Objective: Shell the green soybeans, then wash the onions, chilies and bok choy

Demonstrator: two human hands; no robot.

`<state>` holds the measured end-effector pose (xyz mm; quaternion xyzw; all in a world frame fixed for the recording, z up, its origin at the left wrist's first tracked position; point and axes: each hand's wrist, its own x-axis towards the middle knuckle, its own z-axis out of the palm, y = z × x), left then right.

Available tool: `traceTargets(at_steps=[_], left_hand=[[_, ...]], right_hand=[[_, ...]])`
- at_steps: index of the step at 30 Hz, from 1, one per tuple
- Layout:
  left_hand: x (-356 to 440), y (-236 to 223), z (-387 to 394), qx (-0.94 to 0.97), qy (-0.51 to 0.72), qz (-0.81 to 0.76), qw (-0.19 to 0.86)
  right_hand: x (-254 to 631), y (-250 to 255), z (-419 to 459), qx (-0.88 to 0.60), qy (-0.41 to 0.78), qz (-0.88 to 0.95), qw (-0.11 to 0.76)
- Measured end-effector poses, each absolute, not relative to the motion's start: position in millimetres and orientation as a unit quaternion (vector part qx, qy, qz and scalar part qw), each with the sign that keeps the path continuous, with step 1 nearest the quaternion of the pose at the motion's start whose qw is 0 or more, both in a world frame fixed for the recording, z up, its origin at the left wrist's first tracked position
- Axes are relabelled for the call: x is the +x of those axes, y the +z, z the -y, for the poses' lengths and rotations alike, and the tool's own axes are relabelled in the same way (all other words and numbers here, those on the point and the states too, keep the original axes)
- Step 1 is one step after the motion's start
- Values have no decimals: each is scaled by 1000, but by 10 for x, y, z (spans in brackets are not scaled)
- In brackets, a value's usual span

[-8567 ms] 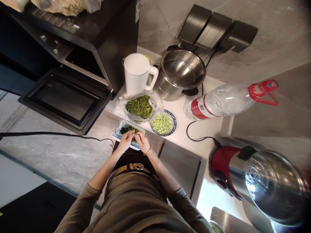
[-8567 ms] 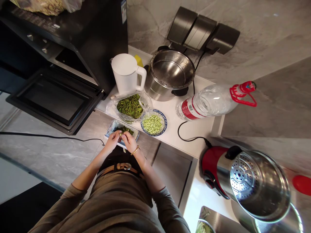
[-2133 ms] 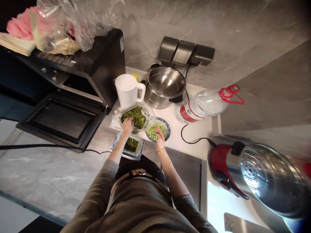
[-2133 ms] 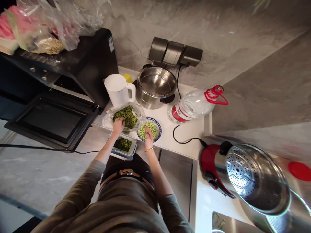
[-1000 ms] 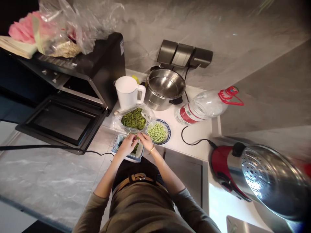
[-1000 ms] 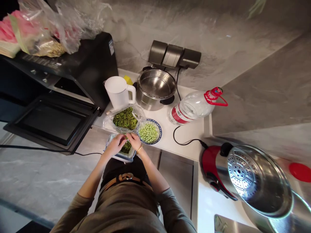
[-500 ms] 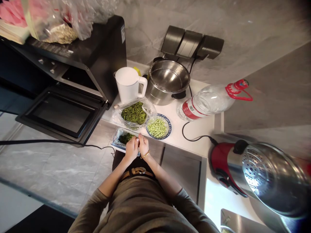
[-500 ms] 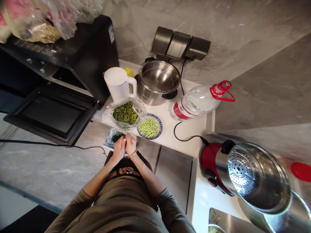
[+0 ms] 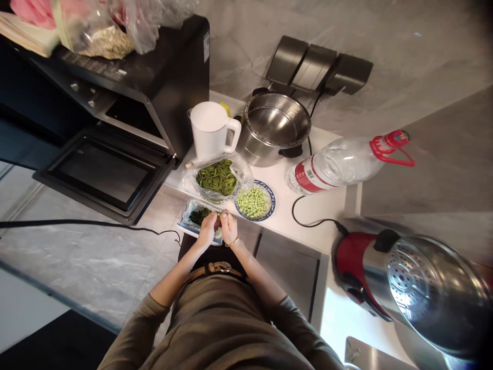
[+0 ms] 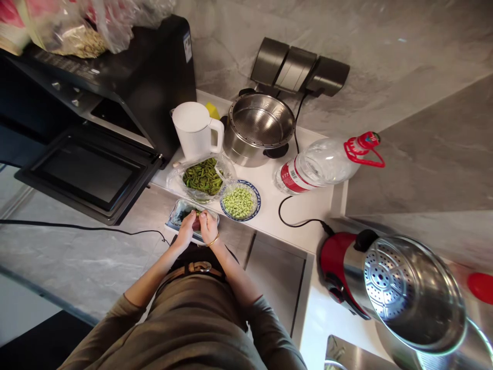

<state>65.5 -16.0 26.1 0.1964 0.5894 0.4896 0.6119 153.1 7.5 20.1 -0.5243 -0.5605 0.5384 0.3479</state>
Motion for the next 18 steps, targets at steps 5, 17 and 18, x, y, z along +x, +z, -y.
traceTargets(at_steps=[5, 17, 18], left_hand=[[452, 278, 128, 365, 445, -557, 599], [20, 402, 64, 736, 171, -584, 297], [4, 408, 58, 727, 176, -590, 303]], right_hand=[[1534, 237, -209, -531, 694, 398, 281], [1552, 350, -328, -438, 861, 233, 113], [1540, 350, -329, -434, 859, 240, 129]])
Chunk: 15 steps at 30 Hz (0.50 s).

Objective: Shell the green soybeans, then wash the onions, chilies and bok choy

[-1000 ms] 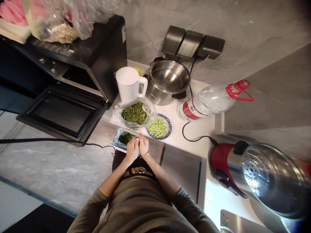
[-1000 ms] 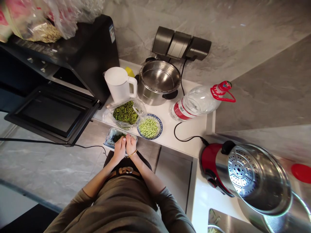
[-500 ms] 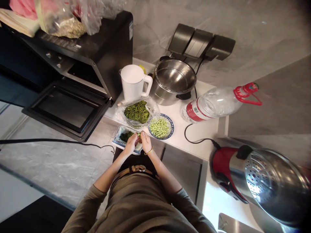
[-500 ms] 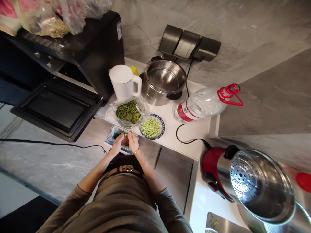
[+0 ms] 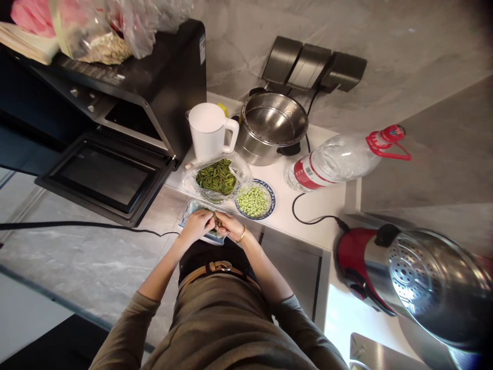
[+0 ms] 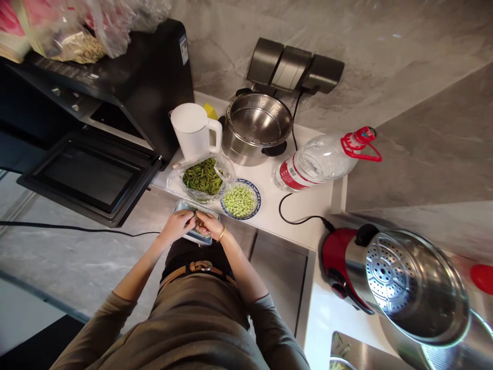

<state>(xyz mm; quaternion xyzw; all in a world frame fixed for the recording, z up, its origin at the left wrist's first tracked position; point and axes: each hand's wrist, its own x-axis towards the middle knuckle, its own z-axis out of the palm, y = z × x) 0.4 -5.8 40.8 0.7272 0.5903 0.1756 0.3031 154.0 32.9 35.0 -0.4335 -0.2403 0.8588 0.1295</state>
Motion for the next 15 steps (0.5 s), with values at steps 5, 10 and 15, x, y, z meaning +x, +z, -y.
traceTargets(at_steps=[5, 10, 15], left_hand=[[-1, 410, 67, 655, 238, -620, 361], [16, 445, 70, 659, 273, -605, 353], [97, 511, 47, 628, 348, -597, 359]], right_hand=[[1480, 375, -327, -470, 805, 289, 217], [1458, 397, -312, -504, 774, 327, 198], [1376, 451, -230, -500, 748, 340, 273]])
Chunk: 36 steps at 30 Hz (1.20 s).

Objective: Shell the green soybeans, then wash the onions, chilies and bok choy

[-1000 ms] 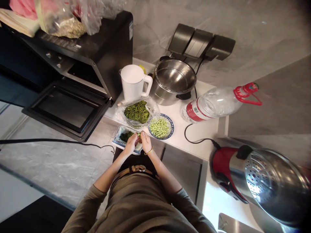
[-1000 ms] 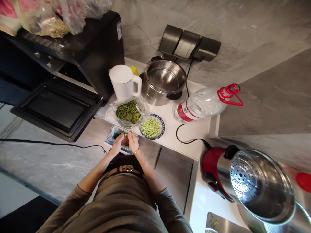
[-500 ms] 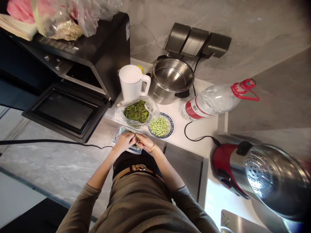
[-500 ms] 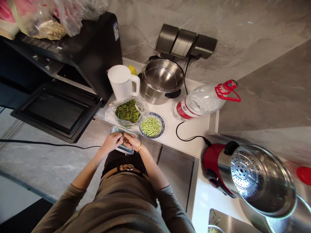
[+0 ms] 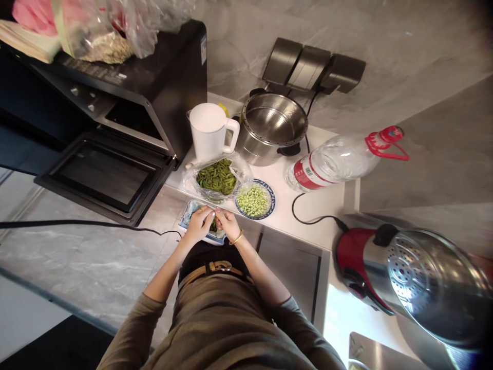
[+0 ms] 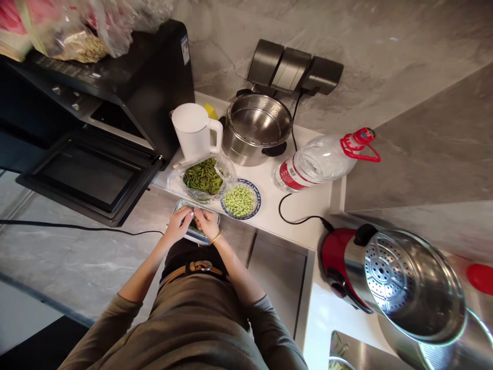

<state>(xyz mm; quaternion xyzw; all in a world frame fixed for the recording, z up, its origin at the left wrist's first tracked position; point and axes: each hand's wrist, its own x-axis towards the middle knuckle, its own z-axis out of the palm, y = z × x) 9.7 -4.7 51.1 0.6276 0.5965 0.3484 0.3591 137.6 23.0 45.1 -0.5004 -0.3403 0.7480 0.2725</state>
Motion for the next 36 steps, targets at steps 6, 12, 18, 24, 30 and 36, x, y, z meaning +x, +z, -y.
traceTargets(at_steps=[6, 12, 18, 24, 30, 36], left_hand=[[231, 479, 20, 506, 419, -653, 377], [98, 530, 18, 603, 347, -644, 318], [-13, 569, 32, 707, 220, -636, 218], [-120, 411, 36, 630, 274, -690, 229], [-148, -138, 148, 592, 140, -723, 327], [73, -332, 77, 601, 49, -713, 357]], right_hand=[[1355, 535, -190, -469, 763, 348, 276], [1434, 613, -249, -439, 830, 252, 233], [1519, 565, -306, -404, 875, 181, 197], [1601, 497, -354, -402, 877, 116, 237], [1862, 267, -439, -437, 814, 82, 374], [2214, -88, -623, -593, 611, 167, 497]])
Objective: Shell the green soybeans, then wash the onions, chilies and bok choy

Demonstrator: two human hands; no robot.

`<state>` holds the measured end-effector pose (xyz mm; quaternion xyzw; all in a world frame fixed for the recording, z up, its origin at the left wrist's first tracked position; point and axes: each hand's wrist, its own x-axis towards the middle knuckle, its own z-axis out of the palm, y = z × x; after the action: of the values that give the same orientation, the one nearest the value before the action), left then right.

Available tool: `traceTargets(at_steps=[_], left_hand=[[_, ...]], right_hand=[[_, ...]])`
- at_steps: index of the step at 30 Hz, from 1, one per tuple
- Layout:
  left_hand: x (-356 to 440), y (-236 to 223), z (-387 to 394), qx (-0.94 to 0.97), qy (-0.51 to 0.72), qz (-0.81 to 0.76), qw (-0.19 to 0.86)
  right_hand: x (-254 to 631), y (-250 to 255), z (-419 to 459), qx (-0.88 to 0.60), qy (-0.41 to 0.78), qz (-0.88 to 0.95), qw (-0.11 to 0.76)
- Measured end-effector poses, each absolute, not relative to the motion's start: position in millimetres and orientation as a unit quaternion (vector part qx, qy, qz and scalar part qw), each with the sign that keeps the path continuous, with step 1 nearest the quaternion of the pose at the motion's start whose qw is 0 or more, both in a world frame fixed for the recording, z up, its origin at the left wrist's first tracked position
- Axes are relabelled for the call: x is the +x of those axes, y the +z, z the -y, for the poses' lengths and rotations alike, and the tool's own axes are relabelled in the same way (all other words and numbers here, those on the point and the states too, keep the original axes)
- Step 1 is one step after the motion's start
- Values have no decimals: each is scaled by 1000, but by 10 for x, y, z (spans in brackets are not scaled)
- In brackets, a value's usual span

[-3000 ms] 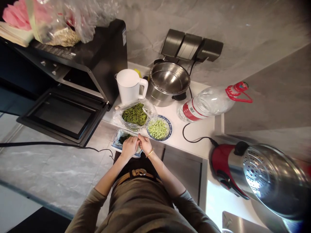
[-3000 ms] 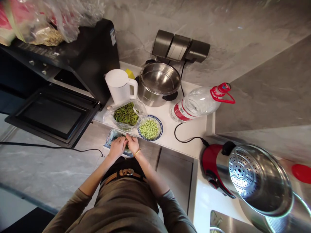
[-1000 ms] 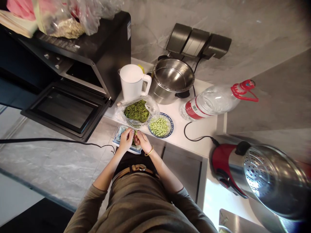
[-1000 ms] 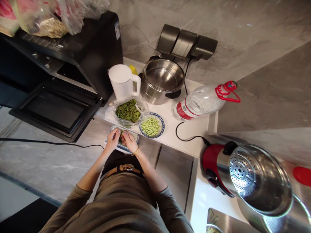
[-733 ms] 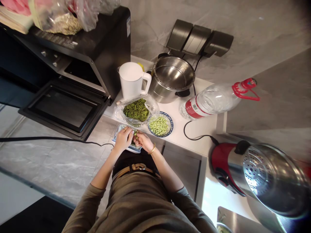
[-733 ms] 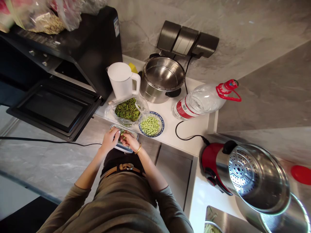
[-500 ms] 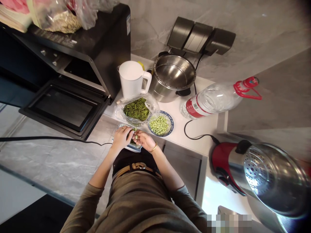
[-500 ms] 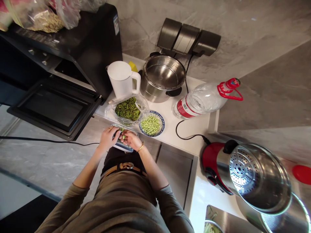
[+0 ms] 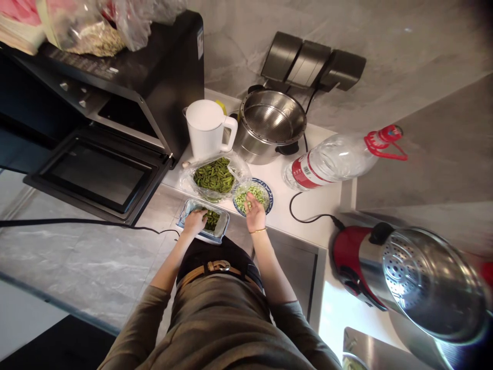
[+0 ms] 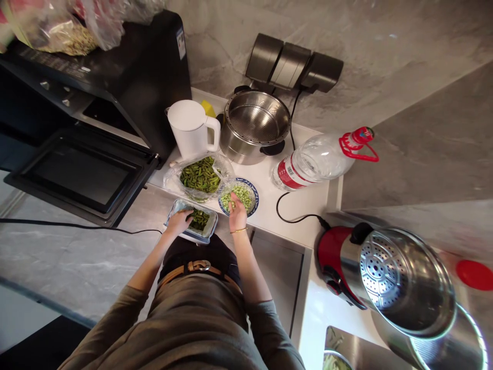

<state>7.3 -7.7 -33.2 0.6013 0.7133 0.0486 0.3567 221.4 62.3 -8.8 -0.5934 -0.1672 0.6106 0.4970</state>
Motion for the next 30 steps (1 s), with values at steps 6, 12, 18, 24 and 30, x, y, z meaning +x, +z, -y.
traceTargets(at_steps=[6, 12, 18, 24, 30], left_hand=[[409, -285, -792, 611, 225, -702, 289], [714, -397, -1433, 621, 96, -709, 319], [901, -453, -1448, 601, 53, -749, 275], [618, -427, -1374, 548, 143, -763, 311], [185, -149, -848, 448, 349, -675, 471]], right_hand=[[2306, -229, -715, -652, 492, 243, 524], [2187, -159, -488, -630, 494, 255, 542], [2061, -87, -356, -621, 517, 247, 535], [1980, 42, -363, -609, 562, 229, 511], [1756, 199, -446, -573, 696, 275, 334]])
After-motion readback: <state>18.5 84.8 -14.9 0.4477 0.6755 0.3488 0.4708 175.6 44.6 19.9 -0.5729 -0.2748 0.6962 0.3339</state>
